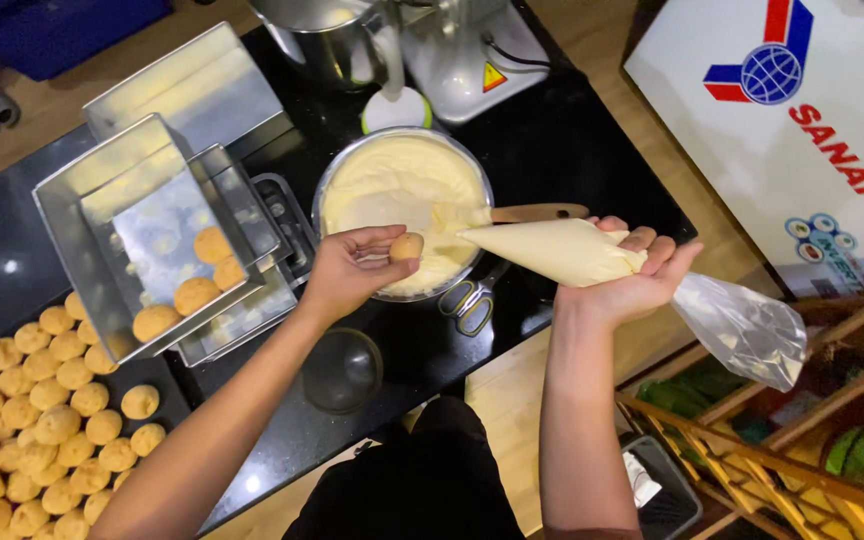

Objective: Fill puff pastries with cream using a piping bag.

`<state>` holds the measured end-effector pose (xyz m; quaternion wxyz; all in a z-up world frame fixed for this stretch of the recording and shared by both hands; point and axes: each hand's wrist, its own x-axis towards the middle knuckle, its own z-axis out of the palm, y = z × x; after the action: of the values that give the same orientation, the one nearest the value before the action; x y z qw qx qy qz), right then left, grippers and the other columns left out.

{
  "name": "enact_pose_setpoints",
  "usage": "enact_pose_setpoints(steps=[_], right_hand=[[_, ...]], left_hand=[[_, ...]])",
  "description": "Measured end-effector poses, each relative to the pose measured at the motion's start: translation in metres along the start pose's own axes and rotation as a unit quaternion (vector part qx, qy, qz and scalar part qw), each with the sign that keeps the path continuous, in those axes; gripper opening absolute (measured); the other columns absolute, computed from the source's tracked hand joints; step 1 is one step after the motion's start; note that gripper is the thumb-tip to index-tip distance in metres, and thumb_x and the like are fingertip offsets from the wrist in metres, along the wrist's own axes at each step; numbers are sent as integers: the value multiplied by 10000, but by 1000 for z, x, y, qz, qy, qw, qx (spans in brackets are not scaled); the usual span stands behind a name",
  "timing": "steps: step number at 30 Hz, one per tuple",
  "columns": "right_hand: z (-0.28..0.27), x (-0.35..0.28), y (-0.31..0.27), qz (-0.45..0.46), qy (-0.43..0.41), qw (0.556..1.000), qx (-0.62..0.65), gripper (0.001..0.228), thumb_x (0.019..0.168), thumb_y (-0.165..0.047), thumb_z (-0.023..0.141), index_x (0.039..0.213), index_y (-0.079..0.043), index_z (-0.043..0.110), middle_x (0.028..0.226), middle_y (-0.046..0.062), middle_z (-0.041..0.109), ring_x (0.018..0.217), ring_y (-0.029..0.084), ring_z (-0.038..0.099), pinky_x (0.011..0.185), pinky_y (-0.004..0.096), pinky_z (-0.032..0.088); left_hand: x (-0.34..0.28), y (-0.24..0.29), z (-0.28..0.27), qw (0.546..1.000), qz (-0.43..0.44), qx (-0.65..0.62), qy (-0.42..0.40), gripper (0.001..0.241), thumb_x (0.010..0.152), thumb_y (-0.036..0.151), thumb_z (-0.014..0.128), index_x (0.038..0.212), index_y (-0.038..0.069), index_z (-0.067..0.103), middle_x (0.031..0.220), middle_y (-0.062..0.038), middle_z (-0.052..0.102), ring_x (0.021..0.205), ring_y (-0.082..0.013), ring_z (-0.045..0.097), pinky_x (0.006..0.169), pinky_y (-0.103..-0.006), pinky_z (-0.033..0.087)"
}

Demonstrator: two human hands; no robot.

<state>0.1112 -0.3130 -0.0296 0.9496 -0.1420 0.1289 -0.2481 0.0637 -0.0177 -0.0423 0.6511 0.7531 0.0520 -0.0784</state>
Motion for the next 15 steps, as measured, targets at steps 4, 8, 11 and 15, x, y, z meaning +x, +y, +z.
enact_pose_setpoints(steps=[4, 8, 11, 15], right_hand=[[-5, -1, -5, -1, 22, 1000, 10, 655, 1107, -536, 375, 571, -165, 307, 572, 28, 452, 640, 323, 559, 686, 451, 451], [-9, -1, -9, -6, 19, 1000, 7, 640, 1090, -535, 352, 572, -161, 315, 555, 40, 454, 634, 333, 562, 703, 477, 475], [-13, 1, -11, -8, 19, 1000, 4, 636, 1091, -531, 348, 578, -156, 317, 562, 46, 461, 637, 337, 566, 699, 479, 472], [-15, 2, -13, -10, 28, 1000, 0, 626, 1098, -519, 354, 588, -158, 317, 571, 45, 462, 638, 343, 568, 702, 488, 484]], left_hand=[[3, 0, 5, 998, 9, 59, -5, 530, 776, 121, 857, 1270, 10, 698, 1218, -105, 749, 1094, -141, 718, 949, -292, 605], [-2, 24, 19, 976, 91, 195, -44, 581, 728, 115, 853, 1271, 0, 682, 1226, -160, 729, 1111, -245, 718, 991, -341, 571], [-4, 25, 29, 924, 165, 338, -70, 584, 703, 108, 835, 1254, -10, 680, 1218, -194, 708, 1109, -340, 691, 978, -388, 548], [0, -4, 37, 888, 246, 377, -96, 552, 709, 64, 783, 1240, -25, 661, 1251, -212, 697, 1155, -388, 657, 1002, -427, 527]])
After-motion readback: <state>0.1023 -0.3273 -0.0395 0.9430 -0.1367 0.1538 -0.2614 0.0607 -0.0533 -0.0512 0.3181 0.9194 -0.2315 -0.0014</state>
